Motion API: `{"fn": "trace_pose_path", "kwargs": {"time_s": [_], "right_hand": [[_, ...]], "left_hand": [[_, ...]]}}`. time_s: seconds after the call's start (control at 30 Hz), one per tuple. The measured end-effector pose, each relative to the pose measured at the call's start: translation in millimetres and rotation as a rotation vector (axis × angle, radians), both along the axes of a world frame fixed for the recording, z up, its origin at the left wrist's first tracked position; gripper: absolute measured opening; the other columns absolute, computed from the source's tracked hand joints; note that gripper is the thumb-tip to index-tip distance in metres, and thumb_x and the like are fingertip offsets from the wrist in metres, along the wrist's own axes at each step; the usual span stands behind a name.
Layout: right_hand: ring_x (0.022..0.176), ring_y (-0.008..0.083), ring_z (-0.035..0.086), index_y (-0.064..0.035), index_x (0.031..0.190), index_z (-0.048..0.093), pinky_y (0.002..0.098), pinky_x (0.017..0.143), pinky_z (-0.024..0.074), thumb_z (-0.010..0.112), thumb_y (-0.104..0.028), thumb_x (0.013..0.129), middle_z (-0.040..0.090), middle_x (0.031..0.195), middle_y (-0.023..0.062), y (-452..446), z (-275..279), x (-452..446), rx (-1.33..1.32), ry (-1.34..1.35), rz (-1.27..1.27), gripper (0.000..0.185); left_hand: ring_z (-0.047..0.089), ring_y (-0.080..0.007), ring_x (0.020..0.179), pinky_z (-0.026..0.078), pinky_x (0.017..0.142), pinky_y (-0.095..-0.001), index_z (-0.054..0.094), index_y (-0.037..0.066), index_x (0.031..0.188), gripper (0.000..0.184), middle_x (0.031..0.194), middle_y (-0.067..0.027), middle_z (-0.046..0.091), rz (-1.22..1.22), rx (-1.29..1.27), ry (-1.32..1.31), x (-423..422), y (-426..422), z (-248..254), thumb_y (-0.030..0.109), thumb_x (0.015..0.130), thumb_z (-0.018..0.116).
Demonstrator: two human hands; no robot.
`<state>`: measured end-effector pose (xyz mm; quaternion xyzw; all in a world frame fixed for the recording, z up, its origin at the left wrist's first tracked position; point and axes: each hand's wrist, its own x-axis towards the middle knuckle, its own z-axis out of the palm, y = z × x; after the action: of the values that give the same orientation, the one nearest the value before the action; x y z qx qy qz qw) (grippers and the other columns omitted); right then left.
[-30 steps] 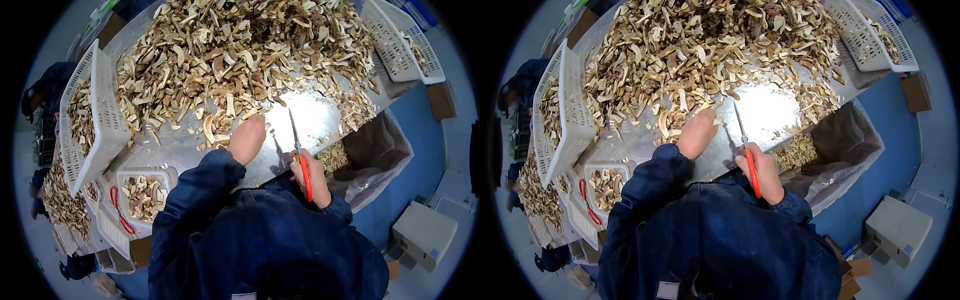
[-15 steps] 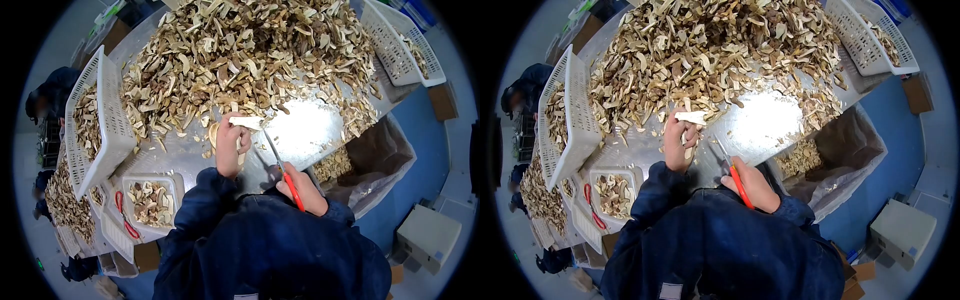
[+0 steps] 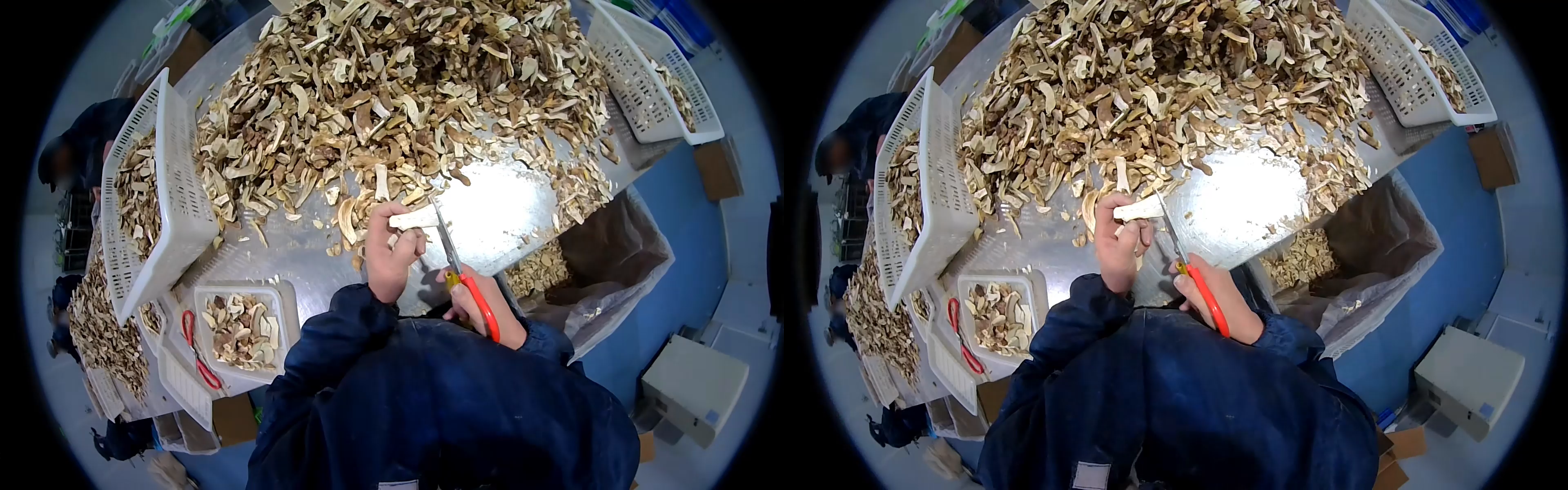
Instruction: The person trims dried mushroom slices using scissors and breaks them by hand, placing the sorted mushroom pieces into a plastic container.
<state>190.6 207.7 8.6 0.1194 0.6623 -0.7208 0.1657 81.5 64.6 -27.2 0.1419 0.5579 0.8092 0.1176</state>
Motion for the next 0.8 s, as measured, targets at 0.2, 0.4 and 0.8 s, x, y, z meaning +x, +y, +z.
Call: {"fn": "trace_pose_path", "kwargs": {"time_s": [0.2,0.4,0.8], "right_hand": [[0.059,0.011,0.055,0.0019,0.113,0.053,0.0267,0.06,0.0528,0.048,-0.034,0.098,0.053,0.071,0.0044,3,-6,0,-0.033,0.011,-0.032,0.039],[0.054,0.0068,0.048,-0.0001,0.116,0.054,0.0258,0.059,0.0519,0.046,-0.032,0.098,0.049,0.067,0.0008,9,-16,2,-0.074,0.017,-0.094,0.037],[0.056,0.0097,0.052,-0.0004,0.114,0.054,0.0263,0.057,0.0511,0.051,-0.033,0.096,0.051,0.068,0.0024,10,-17,-3,0.044,0.012,-0.051,0.037]], "left_hand": [[0.051,-0.0107,0.066,0.044,0.058,-0.0227,0.045,0.008,0.114,0.025,0.092,-0.0062,0.055,-0.276,0.608,-0.487,-18,-31,-8,0.008,0.09,0.044],[0.05,-0.0113,0.068,0.048,0.06,-0.0238,0.051,0.005,0.102,0.018,0.089,-0.0038,0.054,0.554,0.511,-0.585,-37,-74,43,0.019,0.091,0.052],[0.06,-0.0309,0.076,0.048,0.064,-0.0404,0.064,0.007,0.1,0.021,0.091,-0.0127,0.062,0.063,-1.128,0.443,-18,-76,-13,0.018,0.082,0.065]]}}
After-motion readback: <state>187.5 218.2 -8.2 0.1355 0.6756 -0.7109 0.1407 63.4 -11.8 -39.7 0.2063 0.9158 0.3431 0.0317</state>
